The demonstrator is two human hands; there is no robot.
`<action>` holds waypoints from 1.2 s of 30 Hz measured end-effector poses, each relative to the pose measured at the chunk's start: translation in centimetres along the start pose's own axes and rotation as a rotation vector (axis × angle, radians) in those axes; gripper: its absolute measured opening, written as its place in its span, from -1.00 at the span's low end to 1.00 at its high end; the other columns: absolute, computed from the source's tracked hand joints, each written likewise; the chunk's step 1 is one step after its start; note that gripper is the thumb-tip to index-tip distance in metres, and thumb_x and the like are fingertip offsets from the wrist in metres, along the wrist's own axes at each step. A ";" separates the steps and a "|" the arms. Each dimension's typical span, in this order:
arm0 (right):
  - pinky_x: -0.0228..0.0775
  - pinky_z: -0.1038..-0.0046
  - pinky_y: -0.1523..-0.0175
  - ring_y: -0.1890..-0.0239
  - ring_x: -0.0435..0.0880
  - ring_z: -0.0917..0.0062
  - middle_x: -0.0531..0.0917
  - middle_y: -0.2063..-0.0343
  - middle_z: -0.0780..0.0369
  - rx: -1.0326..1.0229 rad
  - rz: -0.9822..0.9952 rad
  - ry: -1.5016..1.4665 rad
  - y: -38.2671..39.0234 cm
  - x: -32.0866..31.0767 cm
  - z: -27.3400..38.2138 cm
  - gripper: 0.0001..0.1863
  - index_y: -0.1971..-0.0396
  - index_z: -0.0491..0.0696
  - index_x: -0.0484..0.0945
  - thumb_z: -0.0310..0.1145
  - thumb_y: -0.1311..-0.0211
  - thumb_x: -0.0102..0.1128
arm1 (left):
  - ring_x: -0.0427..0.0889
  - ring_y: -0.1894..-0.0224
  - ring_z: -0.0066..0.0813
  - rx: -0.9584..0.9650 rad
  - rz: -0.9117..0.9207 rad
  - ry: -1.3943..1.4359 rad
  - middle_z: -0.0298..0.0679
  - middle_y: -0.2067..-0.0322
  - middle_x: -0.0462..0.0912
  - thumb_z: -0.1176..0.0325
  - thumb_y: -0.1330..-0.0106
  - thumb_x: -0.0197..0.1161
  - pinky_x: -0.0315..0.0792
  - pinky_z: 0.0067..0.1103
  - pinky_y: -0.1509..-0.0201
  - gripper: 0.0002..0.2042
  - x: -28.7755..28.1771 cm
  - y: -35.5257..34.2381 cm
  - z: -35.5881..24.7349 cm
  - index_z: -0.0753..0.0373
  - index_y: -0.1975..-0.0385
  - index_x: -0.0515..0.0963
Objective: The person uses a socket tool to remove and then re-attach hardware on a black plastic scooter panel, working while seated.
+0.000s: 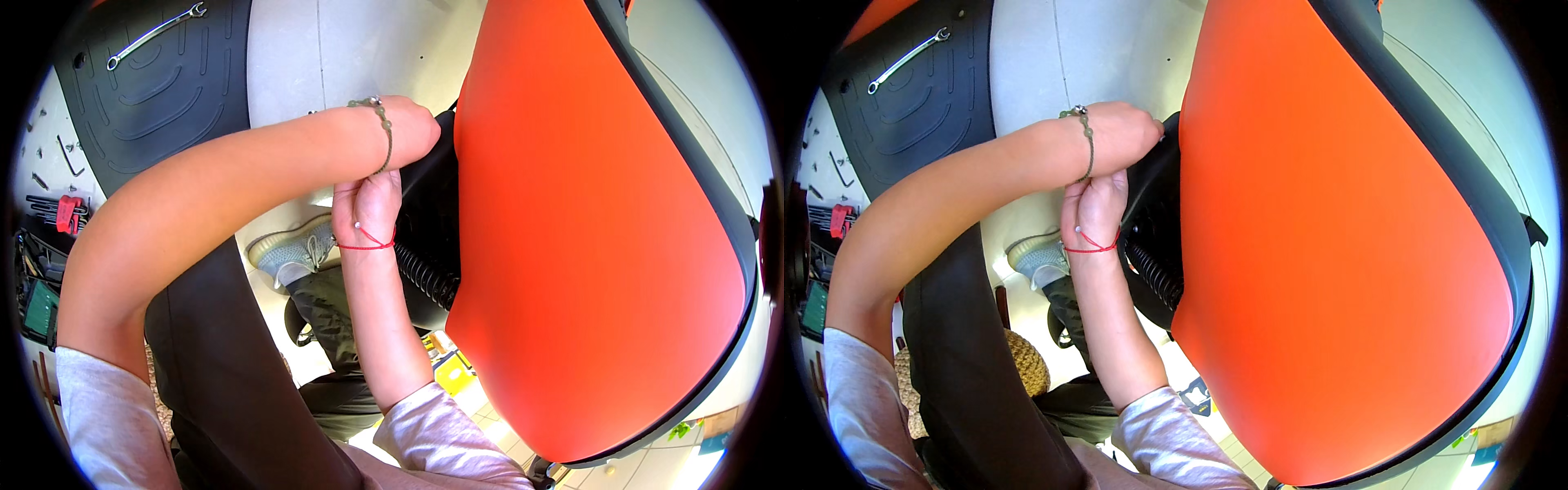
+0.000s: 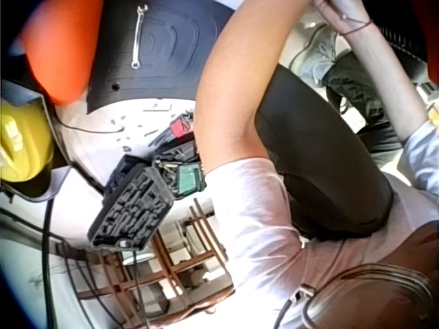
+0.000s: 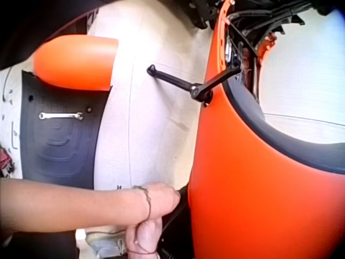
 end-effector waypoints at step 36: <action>0.32 0.35 -0.20 -0.08 0.47 0.44 0.48 -0.02 0.15 0.088 0.154 -0.004 -1.9 0.0 1.1 -0.65 -0.08 -0.17 0.31 -0.42 -0.33 -0.07 | 0.58 0.48 -0.08 0.018 -0.372 -0.032 -0.12 0.59 0.58 0.21 -0.18 0.13 0.45 -0.28 0.40 -0.77 -1.6 2.9 1.2 0.24 0.54 0.55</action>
Point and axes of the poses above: each hand's wrist, its own y-axis away from the middle knuckle, its own x-axis out of the palm, z = x × y, the point moved 1 cm from there along -y, towards the middle knuckle
